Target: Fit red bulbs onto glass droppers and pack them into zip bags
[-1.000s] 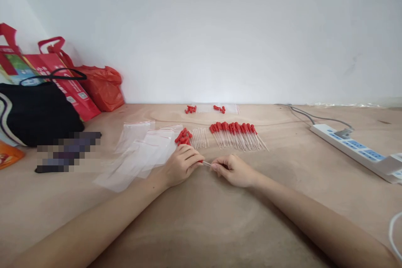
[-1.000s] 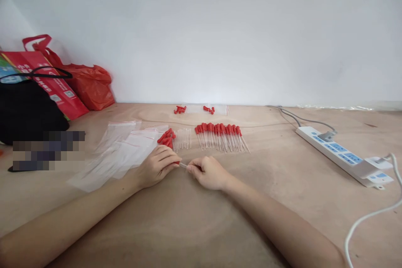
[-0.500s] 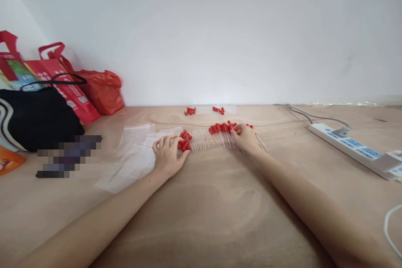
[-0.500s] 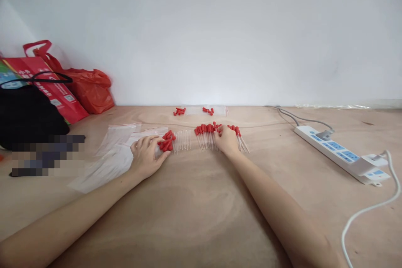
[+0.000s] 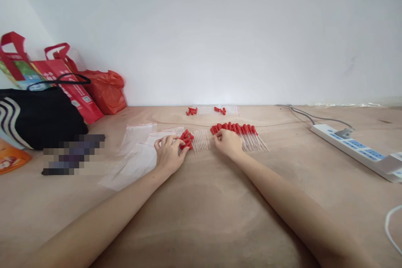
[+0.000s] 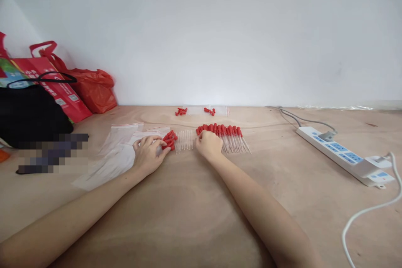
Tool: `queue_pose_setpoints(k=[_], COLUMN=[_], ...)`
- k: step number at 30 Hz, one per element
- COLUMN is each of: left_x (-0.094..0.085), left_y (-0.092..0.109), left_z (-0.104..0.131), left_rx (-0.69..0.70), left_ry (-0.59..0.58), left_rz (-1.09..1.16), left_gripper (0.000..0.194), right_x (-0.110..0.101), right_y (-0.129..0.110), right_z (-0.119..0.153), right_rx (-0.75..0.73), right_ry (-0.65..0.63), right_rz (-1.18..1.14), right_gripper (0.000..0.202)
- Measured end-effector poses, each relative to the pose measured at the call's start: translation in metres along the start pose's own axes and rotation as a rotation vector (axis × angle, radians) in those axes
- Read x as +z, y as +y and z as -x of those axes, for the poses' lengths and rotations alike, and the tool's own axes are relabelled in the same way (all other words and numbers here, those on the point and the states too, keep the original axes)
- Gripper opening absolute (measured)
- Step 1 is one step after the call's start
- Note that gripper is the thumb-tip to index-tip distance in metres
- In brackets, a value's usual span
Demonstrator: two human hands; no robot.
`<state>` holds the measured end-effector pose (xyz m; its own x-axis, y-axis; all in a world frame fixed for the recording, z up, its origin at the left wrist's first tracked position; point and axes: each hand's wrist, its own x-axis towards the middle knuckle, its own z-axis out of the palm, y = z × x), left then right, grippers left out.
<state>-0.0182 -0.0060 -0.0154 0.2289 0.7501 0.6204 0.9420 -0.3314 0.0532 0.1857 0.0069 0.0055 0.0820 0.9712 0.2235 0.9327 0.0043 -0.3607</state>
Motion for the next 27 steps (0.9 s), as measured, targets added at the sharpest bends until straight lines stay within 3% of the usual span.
queue_pose_setpoints(k=[6, 11, 15, 21, 25, 27], left_x=[-0.016, -0.021, -0.016, -0.011, -0.013, -0.013], left_y=[0.009, 0.018, 0.019, 0.021, 0.02, 0.02], left_z=[0.007, 0.014, 0.014, 0.013, 0.014, 0.015], left_rx=[0.136, 0.308, 0.323, 0.309, 0.253, 0.234], left_ry=[0.041, -0.179, -0.285, -0.285, -0.282, -0.269], left_rz=[0.13, 0.377, 0.487, 0.518, 0.52, 0.541], left_gripper=[0.011, 0.006, 0.015, 0.013, 0.008, 0.008], right_x=[0.008, 0.009, 0.01, 0.007, 0.0, -0.003], right_y=[-0.031, -0.039, -0.04, -0.04, -0.021, -0.001], right_z=[-0.01, -0.019, -0.021, -0.016, 0.0, 0.015], right_rx=[0.08, 0.102, 0.085, 0.071, -0.052, -0.241], right_ry=[-0.085, -0.15, -0.167, -0.145, 0.009, 0.067], right_rz=[0.053, 0.057, 0.062, 0.061, -0.009, -0.141], right_gripper=[0.027, 0.026, 0.024, 0.024, 0.024, 0.02])
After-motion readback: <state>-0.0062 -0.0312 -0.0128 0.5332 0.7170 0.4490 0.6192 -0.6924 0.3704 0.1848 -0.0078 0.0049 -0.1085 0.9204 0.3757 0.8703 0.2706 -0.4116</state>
